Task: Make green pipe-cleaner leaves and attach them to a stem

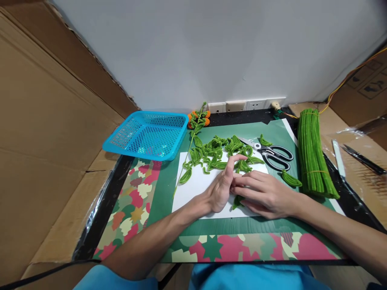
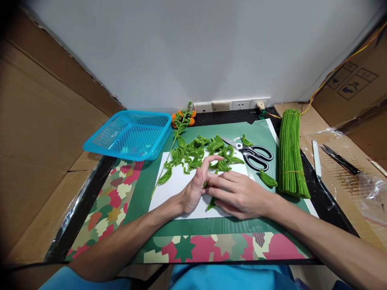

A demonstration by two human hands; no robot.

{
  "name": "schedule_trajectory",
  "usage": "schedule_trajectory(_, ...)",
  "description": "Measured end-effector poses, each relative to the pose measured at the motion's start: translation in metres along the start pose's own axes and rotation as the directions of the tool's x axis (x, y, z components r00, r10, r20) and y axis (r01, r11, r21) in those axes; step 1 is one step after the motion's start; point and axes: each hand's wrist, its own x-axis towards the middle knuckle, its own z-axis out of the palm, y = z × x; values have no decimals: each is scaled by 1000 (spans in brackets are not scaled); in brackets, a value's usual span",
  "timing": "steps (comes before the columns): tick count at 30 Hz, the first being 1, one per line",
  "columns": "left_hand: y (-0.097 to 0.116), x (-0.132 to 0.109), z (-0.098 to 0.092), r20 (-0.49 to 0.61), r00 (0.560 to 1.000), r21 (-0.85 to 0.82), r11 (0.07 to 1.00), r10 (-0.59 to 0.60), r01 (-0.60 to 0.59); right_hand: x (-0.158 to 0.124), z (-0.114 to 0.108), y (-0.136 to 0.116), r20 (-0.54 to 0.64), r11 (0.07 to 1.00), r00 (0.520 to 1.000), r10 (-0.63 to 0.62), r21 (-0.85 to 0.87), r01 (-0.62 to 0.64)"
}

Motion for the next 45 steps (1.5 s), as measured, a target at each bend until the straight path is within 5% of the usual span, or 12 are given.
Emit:
schedule_trajectory(16,1,-1,-2,-7,1000,218,975,30,-28,2,7,-6,60,997,996,-73,-5,74)
schedule_trajectory(27,-4,0,-4,-66,997,117,993,41,-33,2,11,-8,138,998,990,21,-59,-13)
schedule_trajectory(39,2,1,-2,-111,994,34,999,11,-8,5,8,-14,63,981,993,97,-175,-85)
schedule_trajectory(45,2,6,0,-271,962,-45,998,22,-35,-2,13,-9,-59,950,983,176,-251,-185)
